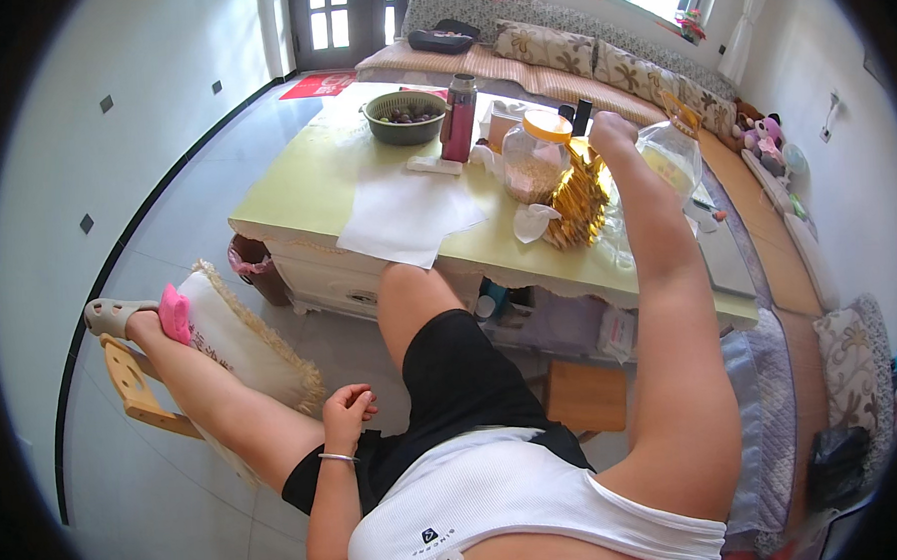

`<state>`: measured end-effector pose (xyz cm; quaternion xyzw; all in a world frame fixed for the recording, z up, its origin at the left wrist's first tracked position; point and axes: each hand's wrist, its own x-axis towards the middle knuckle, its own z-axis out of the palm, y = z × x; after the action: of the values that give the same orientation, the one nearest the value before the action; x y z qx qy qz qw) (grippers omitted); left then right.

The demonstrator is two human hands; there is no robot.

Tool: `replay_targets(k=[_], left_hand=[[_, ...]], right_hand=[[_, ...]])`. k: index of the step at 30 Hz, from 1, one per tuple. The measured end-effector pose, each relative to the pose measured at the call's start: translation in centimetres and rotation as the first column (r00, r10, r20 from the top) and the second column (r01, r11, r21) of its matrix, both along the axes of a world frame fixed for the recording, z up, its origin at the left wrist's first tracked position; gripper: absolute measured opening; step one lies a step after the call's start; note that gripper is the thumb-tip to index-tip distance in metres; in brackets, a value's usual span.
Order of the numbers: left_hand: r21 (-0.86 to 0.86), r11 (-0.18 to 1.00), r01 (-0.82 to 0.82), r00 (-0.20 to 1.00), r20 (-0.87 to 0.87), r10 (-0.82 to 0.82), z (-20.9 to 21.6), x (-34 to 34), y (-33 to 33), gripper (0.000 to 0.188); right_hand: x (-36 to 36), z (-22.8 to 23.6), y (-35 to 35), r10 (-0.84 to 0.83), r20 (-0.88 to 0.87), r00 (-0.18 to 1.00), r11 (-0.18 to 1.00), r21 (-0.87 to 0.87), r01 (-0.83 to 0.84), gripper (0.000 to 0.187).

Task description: The person sits on the floor and folds a yellow sheet of paper on a low table. They repeatedly fold the paper in half, crease the edges, and place the folded piece aside before picking up another sheet to repeat the process.

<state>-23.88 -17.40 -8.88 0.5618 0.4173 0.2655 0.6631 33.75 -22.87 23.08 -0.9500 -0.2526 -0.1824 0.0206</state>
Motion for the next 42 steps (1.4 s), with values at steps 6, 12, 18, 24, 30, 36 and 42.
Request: replay_targets(k=[6, 12, 18, 24, 30, 36, 42], left_hand=[[-0.022, 1.0, 0.02, 1.0, -0.016, -0.021, -0.6, 0.5, 0.3, 0.022], [0.004, 0.998, 0.063, 0.997, -0.051, -0.063, -0.6, 0.4, 0.0, 0.025], [-0.006, 1.0, 0.031, 0.996, -0.082, -0.031, -0.6, -0.2, 0.1, 0.026], [0.068, 0.996, 0.05, 0.995, -0.087, -0.043, 0.6, 0.7, 2.9, 0.023], [0.274, 0.961, 0.028, 0.997, -0.074, -0.008, 5.0, 4.5, 9.1, 0.022], [0.799, 0.584, 0.146, 0.959, -0.259, 0.114, 9.7, 10.2, 13.5, 0.052], [0.844, 0.493, 0.212, 0.974, -0.143, -0.174, 10.7, 16.1, 17.4, 0.061]], right_hand=[[-4.9, -1.6, 2.6, 0.378, 0.472, 0.796, 0.898, 0.021, -0.439, 0.019], [-15.4, -10.6, 6.1, 0.867, -0.078, 0.492, 0.498, 0.091, -0.862, 0.028], [-19.0, -19.4, 7.6, 0.931, -0.234, 0.278, 0.267, -0.081, -0.96, 0.064], [-17.9, -22.0, 8.4, 0.963, -0.182, 0.199, 0.222, 0.114, -0.968, 0.049], [-14.1, -23.1, 8.3, 0.976, -0.213, 0.053, 0.183, 0.659, -0.73, 0.027], [-12.0, -22.7, 7.4, 0.905, -0.421, -0.061, 0.352, 0.823, -0.445, 0.021], [-11.5, -21.8, 8.2, 0.852, -0.506, 0.134, 0.518, 0.774, -0.365, 0.026]])
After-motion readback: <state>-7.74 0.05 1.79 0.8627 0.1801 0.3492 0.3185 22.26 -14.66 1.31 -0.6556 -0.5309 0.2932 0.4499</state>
